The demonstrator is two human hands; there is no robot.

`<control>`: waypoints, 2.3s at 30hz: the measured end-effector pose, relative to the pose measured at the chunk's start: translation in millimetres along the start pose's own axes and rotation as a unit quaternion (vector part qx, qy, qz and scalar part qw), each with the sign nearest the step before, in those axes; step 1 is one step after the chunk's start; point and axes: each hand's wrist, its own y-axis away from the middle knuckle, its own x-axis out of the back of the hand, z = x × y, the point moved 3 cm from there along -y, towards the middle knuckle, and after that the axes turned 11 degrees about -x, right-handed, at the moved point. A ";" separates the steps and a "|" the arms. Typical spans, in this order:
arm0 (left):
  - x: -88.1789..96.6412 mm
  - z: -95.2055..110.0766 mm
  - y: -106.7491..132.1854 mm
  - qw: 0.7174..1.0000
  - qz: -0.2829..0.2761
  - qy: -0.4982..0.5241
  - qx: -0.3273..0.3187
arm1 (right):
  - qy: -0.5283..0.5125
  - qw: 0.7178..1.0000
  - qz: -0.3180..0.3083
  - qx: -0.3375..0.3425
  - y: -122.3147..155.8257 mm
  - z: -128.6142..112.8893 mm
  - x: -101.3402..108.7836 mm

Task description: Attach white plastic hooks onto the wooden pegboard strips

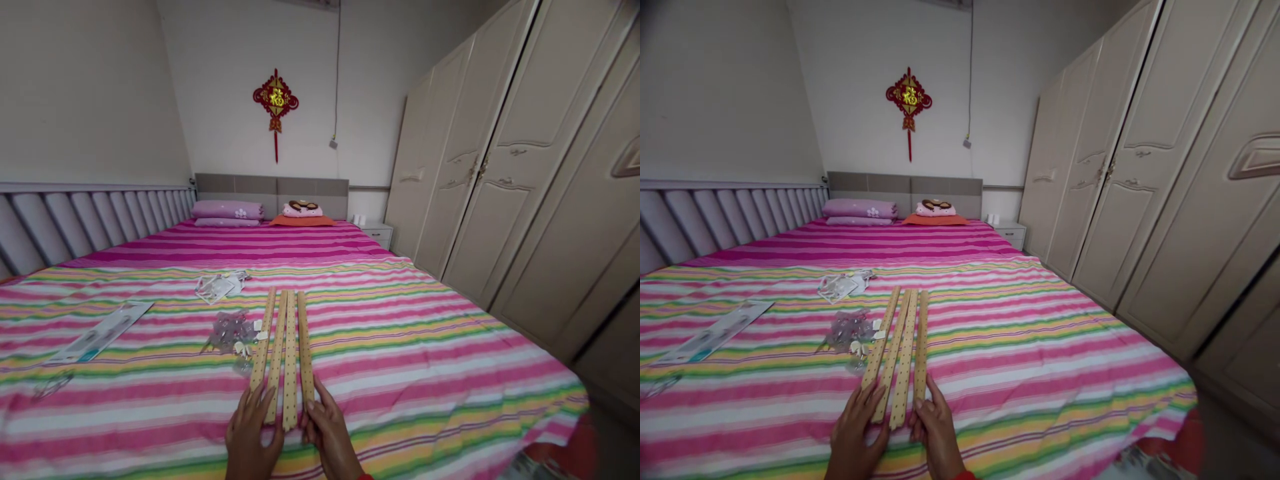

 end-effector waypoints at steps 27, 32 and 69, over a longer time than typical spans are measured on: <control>56.4 -68.1 -76.7 0.961 0.108 0.244 0.079 | 0.014 0.999 0.031 -0.019 14.4 -8.9 -2.9; 54.9 -58.3 -95.6 0.969 0.099 0.226 0.026 | 0.008 0.999 0.032 -0.018 14.6 -9.1 -3.1; 73.0 -18.9 6.4 0.961 0.016 0.272 0.053 | 0.204 0.976 0.043 -0.066 79.5 6.7 15.9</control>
